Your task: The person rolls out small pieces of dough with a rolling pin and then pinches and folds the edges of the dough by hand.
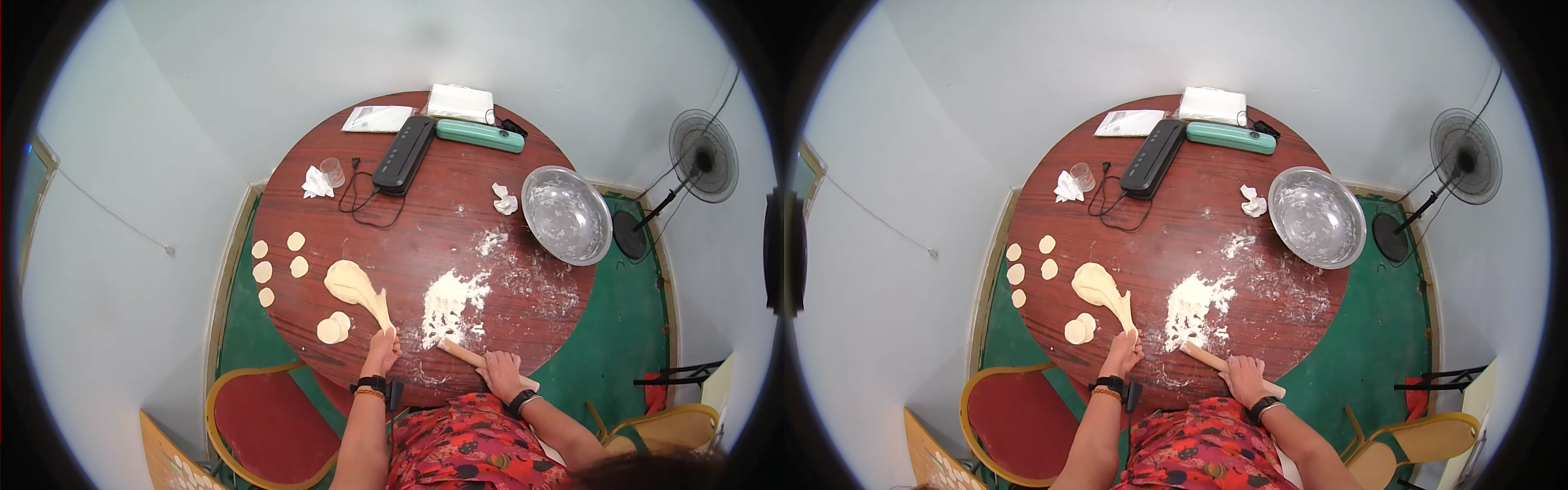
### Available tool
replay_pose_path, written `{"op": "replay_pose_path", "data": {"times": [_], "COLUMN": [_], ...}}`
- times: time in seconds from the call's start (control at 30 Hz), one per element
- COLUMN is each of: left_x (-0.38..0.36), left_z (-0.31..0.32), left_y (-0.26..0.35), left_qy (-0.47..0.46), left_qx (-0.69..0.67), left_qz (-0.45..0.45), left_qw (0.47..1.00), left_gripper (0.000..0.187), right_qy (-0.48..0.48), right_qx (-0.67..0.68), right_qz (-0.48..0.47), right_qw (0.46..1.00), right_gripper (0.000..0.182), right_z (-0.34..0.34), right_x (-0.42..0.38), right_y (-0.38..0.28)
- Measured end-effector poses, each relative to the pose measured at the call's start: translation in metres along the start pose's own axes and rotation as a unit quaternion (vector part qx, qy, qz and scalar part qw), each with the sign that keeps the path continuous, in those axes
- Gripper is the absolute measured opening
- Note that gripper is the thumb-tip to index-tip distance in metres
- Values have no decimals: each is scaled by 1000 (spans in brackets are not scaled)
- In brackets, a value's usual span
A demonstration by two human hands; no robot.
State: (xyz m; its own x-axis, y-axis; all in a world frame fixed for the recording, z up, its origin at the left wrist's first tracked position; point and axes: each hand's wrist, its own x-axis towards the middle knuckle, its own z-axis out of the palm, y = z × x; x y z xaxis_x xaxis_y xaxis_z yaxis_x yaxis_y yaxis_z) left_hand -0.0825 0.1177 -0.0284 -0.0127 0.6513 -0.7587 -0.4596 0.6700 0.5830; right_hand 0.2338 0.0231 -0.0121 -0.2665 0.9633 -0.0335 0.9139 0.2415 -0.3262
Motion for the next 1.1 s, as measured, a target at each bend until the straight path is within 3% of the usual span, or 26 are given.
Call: {"op": "replay_pose_path", "data": {"times": [0.17,0.27,0.47,0.57,0.67,0.77,0.87,1.1], "left_x": [-17,-14,-21,-19,-12,-26,-39,-27], "left_z": [5,2,14,16,11,16,16,7], "left_y": [16,10,14,17,7,8,20,7], "left_qy": [-17,-53,-18,-7,12,-11,-94,-92], "left_qx": [-113,30,116,93,64,-48,-126,-139], "left_qz": [-68,-59,-75,-105,-77,-50,-98,-79], "left_qw": [991,996,990,990,995,998,983,983], "left_gripper": [38,36,26,25,30,34,36,26], "right_qy": [22,4,-3,-10,-4,54,57,76], "right_qx": [7,11,2,2,2,14,21,77], "right_qz": [-24,-20,-17,-8,-12,-26,-38,-68], "right_qw": [999,1000,1000,1000,1000,998,997,992], "right_gripper": [38,39,40,41,45,47,51,37], "right_z": [-2,-2,-2,-3,-5,-12,-15,-18], "right_x": [21,29,30,29,28,28,33,59], "right_y": [-5,-6,-4,-5,-6,-12,-15,-41]}}
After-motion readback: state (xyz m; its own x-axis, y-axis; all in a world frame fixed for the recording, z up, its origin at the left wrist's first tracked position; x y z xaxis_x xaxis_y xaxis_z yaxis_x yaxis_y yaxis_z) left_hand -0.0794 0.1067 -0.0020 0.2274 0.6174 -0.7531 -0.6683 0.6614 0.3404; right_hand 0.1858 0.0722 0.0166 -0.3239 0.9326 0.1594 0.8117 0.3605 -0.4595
